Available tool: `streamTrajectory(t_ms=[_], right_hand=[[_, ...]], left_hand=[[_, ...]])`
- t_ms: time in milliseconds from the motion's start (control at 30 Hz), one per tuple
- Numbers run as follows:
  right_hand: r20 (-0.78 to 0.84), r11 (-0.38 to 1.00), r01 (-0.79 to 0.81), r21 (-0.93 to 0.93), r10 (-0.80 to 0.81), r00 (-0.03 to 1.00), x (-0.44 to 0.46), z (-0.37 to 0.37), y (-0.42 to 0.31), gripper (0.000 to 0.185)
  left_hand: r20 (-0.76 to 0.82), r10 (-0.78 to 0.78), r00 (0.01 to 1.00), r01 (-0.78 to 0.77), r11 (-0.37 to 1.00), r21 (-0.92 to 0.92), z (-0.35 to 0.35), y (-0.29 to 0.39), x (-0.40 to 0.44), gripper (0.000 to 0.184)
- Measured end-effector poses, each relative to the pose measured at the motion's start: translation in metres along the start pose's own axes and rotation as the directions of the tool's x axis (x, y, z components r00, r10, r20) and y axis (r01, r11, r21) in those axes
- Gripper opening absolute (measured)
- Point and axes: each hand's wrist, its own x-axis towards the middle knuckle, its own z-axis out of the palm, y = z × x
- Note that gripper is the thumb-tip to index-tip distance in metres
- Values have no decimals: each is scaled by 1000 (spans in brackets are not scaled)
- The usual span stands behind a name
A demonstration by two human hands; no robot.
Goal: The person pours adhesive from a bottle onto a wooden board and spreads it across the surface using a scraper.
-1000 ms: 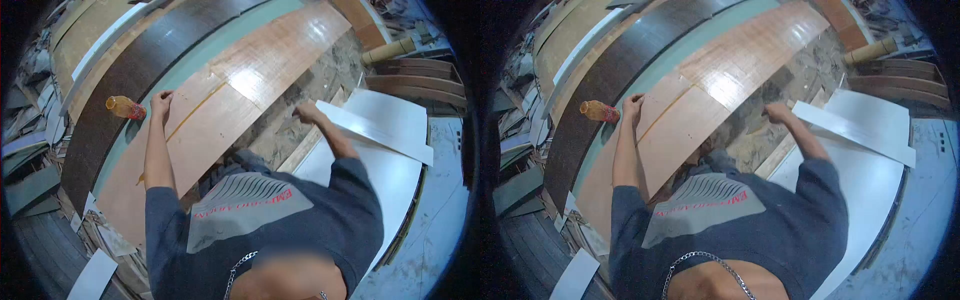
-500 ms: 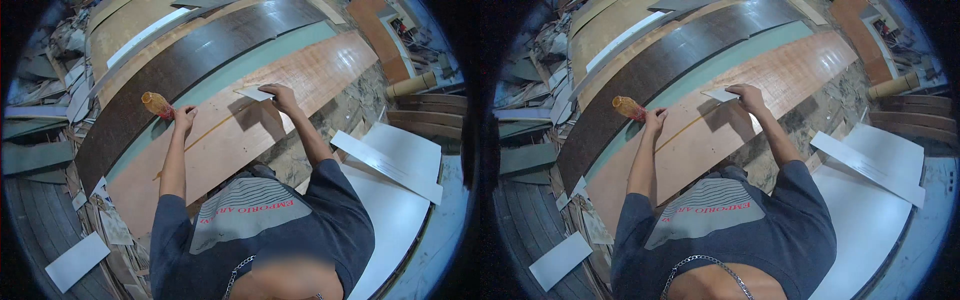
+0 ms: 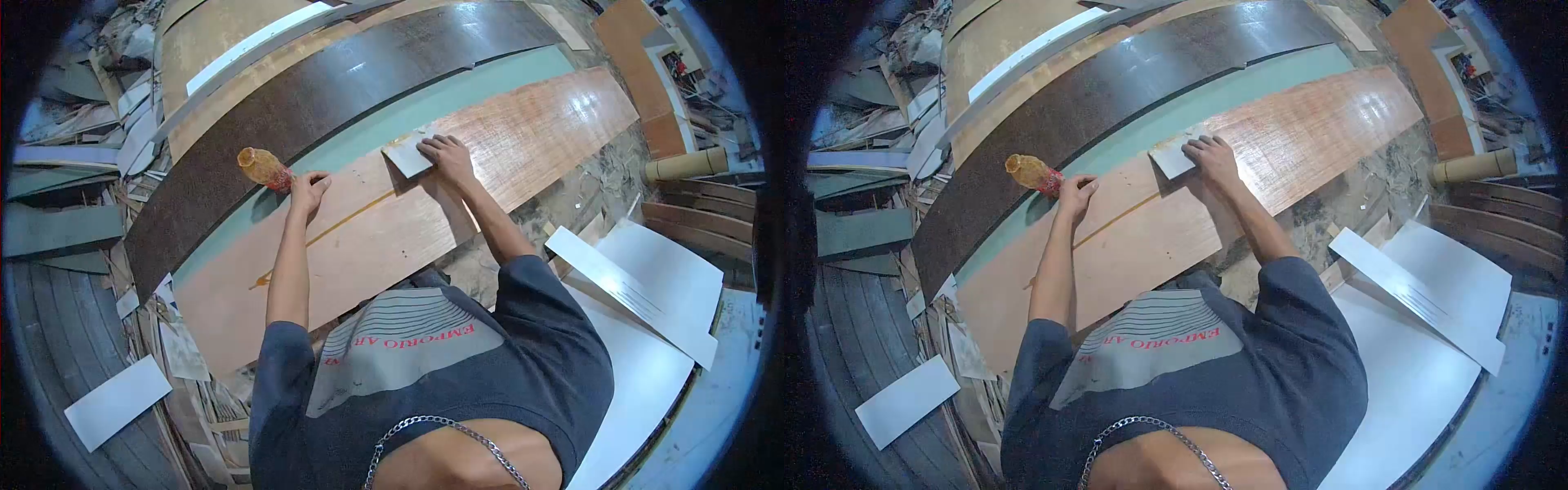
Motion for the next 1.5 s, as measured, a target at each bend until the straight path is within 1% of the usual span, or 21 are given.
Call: streamTrajectory(t_ms=[100, 167, 233, 300, 367, 433, 500, 567, 600, 667, 833, 900, 1067, 1167, 1200, 1233, 1300, 1367, 1433, 1467, 1500], right_hand=[[-1, 995, 72, -68, -72, 997, -27, 9, -11, 29], [134, 990, 118, 70, -127, 983, -34, -15, -38, 32], [-76, 994, 102, 43, -98, 992, -26, -20, -34, 34], [-77, 997, -58, 60, 63, 995, -8, -19, -18, 34], [-147, 997, -48, 64, 57, 988, 11, -13, 3, 31], [16, 966, -251, -57, 252, 968, 25, -8, 14, 31], [-40, 981, -175, -85, 172, 984, 34, -4, 18, 29], [73, 979, -160, -128, 170, 983, 41, -1, 14, 28], [71, 979, -159, -131, 170, 983, 47, -3, 9, 28], [210, 991, -74, -114, 97, 973, 49, -7, 0, 20], [387, 994, -26, -110, 67, 919, 45, -39, -13, 20], [504, 996, -11, -93, 57, 862, 37, -49, -10, 29], [589, 990, -58, -127, 122, 799, -32, -85, -10, 42], [614, 986, -105, -127, 161, 772, -87, -107, -16, 43], [634, 986, -119, -113, 164, 756, -111, -102, -5, 41], [635, 983, -138, -119, 182, 751, -136, -99, -2, 41], [640, 935, -159, -317, 335, 691, -180, -94, -3, 39], [681, 933, -289, -215, 355, 640, -228, -89, -8, 35], [595, 898, -434, -75, 390, 703, -239, -113, -29, 29], [595, 906, -419, -65, 372, 712, -241, -112, -26, 29], [541, 827, -539, 159, 384, 748, -242, -110, -30, 28]], left_hand=[[26, 9, 1000, -9, 1000, 24, -2, -4, 4, 23], [16, 23, 1000, -23, 1000, 12, 3, -29, 16, 23], [15, 35, 999, -35, 999, 7, 1, -25, 12, 24], [7, 56, 998, -56, 997, 60, 1, -14, 8, 24], [1, 60, 998, -60, 997, 42, 2, -11, 4, 24], [-5, 65, 998, -65, 998, 25, 1, -16, 7, 23], [19, 34, 999, -34, 999, -17, 1, -17, 9, 24], [24, 7, 1000, -7, 1000, -28, 0, -8, 5, 24], [20, -10, 1000, 10, 1000, -11, 0, -4, 4, 24], [30, -33, 999, 33, 999, 7, -2, 1, -4, 24], [25, 65, 998, -65, 998, -5, 2, -22, 11, 24], [33, 64, 997, -64, 998, 13, 0, -24, 13, 24], [43, 88, 995, -93, 984, 149, -9, 8, -4, 25], [39, 109, 993, -112, 990, 81, -3, -12, 6, 24], [43, 186, 982, -191, 970, 153, -2, -25, 14, 24], [62, 190, 980, -197, 969, 149, 1, -27, 14, 24], [30, 151, 988, -154, 977, 145, -2, -24, 12, 23], [75, 214, 974, -225, 949, 220, -13, -18, -3, 26], [55, 387, 921, -388, 889, 243, -17, -32, 0, 30], [26, 367, 930, -363, 906, 215, -25, -22, -18, 33], [15, 356, 934, -350, 908, 230, -33, -26, -31, 33]])
